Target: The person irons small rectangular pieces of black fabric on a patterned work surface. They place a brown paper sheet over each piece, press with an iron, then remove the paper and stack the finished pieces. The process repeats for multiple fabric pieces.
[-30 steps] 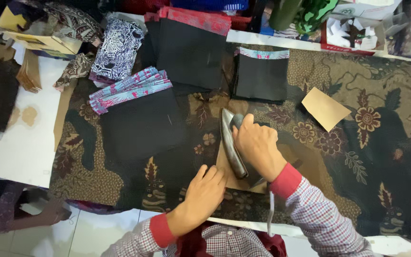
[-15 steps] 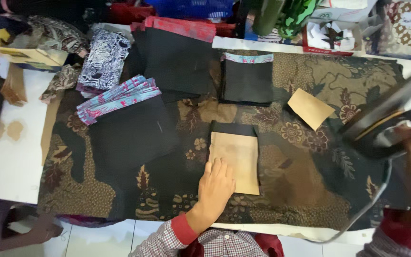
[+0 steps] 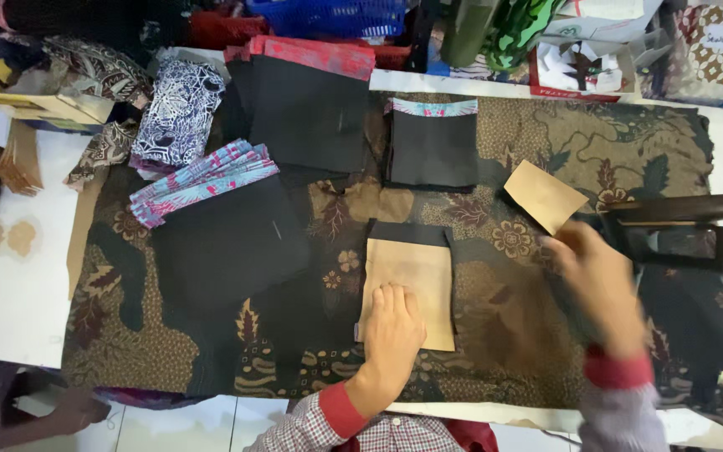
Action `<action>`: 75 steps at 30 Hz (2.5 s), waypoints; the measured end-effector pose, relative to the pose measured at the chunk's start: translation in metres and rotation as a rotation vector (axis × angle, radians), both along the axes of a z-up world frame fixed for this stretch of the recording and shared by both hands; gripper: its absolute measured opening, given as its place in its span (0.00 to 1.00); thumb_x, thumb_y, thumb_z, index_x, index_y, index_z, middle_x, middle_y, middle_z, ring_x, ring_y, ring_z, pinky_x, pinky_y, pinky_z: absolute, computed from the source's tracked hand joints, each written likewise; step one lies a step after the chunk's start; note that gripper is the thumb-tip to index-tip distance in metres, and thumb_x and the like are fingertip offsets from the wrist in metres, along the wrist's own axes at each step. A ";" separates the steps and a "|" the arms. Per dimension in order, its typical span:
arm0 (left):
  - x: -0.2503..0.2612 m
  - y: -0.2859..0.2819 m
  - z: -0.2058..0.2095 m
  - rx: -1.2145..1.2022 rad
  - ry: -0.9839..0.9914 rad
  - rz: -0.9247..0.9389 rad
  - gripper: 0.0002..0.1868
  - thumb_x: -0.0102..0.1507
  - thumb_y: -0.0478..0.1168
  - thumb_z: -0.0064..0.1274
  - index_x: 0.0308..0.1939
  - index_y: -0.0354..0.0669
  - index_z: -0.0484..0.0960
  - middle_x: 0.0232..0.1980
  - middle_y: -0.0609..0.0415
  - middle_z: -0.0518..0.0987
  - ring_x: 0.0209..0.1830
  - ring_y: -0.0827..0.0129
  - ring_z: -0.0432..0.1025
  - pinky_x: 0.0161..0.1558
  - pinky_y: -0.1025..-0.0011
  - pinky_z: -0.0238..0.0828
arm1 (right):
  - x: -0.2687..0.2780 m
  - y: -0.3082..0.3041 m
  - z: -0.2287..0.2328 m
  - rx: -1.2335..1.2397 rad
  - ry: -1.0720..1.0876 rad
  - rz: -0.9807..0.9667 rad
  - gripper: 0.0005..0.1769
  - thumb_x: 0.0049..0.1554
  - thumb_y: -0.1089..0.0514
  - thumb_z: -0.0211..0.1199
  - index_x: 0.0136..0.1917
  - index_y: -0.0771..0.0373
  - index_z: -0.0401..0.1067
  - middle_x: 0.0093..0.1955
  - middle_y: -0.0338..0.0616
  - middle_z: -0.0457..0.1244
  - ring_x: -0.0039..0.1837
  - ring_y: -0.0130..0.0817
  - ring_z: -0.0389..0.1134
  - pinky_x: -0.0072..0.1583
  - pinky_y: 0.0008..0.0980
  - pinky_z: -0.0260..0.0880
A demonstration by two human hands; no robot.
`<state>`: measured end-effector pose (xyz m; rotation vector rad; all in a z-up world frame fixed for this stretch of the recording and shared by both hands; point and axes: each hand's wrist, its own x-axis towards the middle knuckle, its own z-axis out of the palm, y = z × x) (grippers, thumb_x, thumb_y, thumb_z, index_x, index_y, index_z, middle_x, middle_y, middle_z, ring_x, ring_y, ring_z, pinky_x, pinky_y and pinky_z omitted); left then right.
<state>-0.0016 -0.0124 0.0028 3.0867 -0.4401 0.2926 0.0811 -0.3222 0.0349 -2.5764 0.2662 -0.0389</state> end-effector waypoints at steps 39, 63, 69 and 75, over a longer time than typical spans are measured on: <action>0.021 -0.010 -0.017 0.219 0.070 -0.091 0.15 0.63 0.43 0.46 0.50 0.44 0.80 0.46 0.53 0.77 0.55 0.62 0.67 0.62 0.63 0.57 | 0.074 0.217 0.004 0.043 0.002 1.039 0.28 0.44 0.68 0.64 0.59 0.53 0.77 0.61 0.40 0.70 0.63 0.43 0.71 0.65 0.40 0.68; 0.088 0.009 0.006 -0.556 0.276 -0.584 0.27 0.50 0.31 0.60 0.55 0.40 0.78 0.48 0.40 0.69 0.41 0.47 0.74 0.41 0.54 0.74 | 0.034 0.105 -0.007 -0.060 -0.188 0.550 0.17 0.50 0.49 0.73 0.52 0.49 0.75 0.56 0.40 0.63 0.60 0.45 0.59 0.61 0.46 0.54; 0.090 0.001 0.001 -0.416 0.314 -0.585 0.32 0.47 0.32 0.60 0.58 0.42 0.81 0.51 0.41 0.69 0.45 0.49 0.74 0.39 0.55 0.75 | 0.065 0.113 -0.011 -0.155 -0.093 0.629 0.20 0.44 0.52 0.75 0.51 0.49 0.75 0.52 0.41 0.62 0.61 0.46 0.59 0.60 0.48 0.55; 0.089 -0.002 -0.020 -0.344 0.160 -0.662 0.19 0.57 0.33 0.54 0.50 0.27 0.81 0.59 0.43 0.75 0.45 0.53 0.74 0.40 0.58 0.76 | 0.094 0.121 -0.025 -0.276 0.020 0.691 0.18 0.38 0.54 0.78 0.43 0.51 0.76 0.50 0.39 0.63 0.61 0.45 0.61 0.58 0.48 0.56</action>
